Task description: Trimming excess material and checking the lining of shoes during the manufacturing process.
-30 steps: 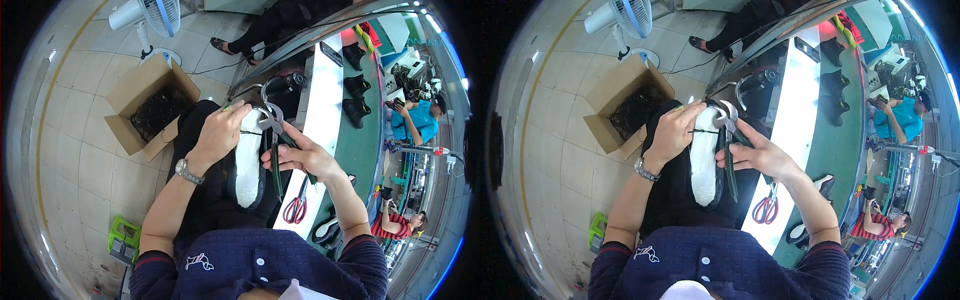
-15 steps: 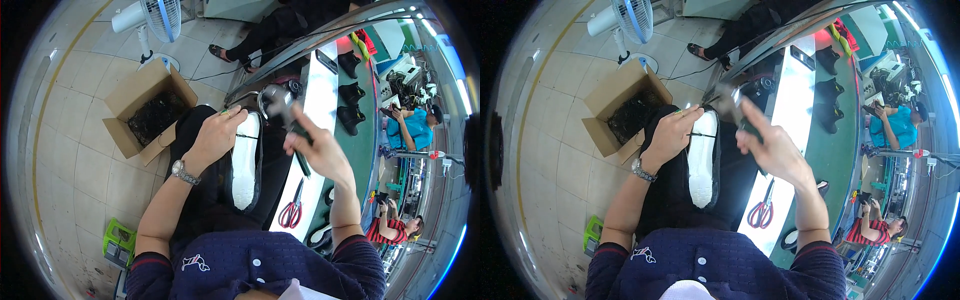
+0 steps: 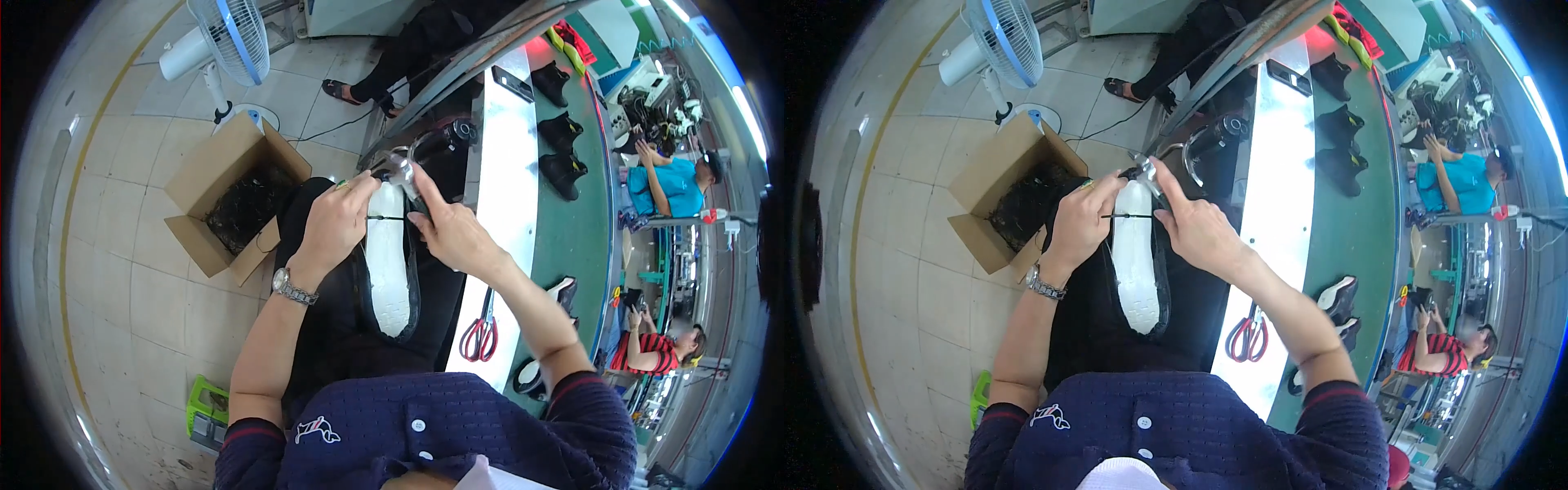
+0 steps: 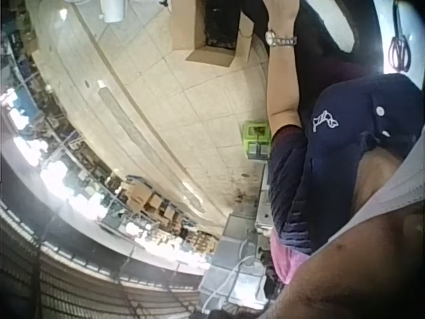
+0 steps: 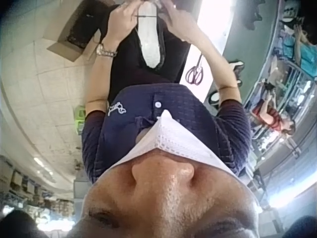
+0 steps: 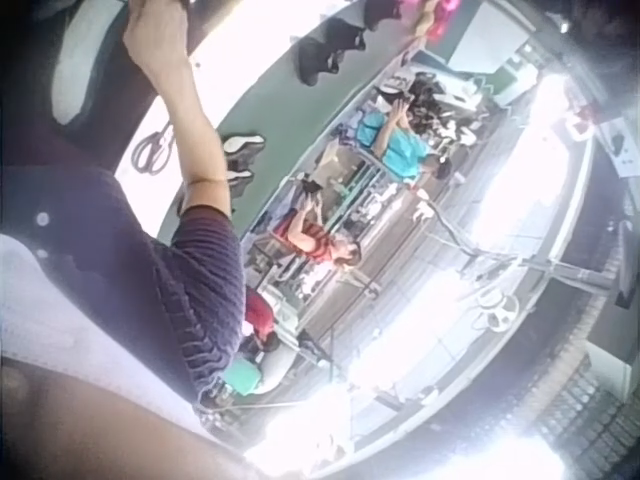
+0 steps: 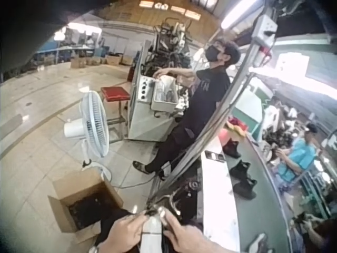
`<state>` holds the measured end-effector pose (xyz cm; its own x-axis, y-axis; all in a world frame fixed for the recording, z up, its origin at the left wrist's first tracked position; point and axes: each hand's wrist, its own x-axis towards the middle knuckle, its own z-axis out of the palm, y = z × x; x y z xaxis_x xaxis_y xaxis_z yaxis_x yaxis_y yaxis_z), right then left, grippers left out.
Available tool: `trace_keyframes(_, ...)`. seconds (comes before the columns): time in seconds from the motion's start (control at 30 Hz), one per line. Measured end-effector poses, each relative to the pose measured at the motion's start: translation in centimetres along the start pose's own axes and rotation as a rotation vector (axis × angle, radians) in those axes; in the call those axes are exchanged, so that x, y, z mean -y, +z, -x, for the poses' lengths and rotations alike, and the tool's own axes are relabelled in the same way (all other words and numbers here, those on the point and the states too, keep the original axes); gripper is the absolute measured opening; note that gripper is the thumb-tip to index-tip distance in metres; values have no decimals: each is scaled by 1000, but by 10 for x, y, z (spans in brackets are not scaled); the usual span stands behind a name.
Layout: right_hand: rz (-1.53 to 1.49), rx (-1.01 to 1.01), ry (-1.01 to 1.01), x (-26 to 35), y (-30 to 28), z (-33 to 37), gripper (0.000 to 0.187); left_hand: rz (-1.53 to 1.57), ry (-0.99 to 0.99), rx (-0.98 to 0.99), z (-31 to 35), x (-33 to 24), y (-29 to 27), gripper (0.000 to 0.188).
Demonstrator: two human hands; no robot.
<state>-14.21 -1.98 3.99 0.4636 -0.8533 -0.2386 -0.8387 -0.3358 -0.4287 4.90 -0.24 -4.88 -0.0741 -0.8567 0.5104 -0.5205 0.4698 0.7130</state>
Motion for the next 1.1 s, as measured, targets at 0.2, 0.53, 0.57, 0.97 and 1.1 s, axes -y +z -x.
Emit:
trace_keyframes(0.2,-25,-235,-198,17,-21,1,66,336,-430,-33,7,2,4,24)
trace_keyframes(0.53,-471,-373,462,-60,16,68,61,296,-339,52,-3,-9,-4,46)
trace_keyframes(0.57,-352,-368,618,-81,16,72,57,283,-337,37,-5,-14,-4,43)
trace_keyframes(0.97,-51,-156,1004,-169,66,229,38,234,-387,127,-12,-15,-1,27)
trace_keyframes(1.1,-70,-312,860,-137,132,274,53,248,-450,3,-8,-15,3,28)
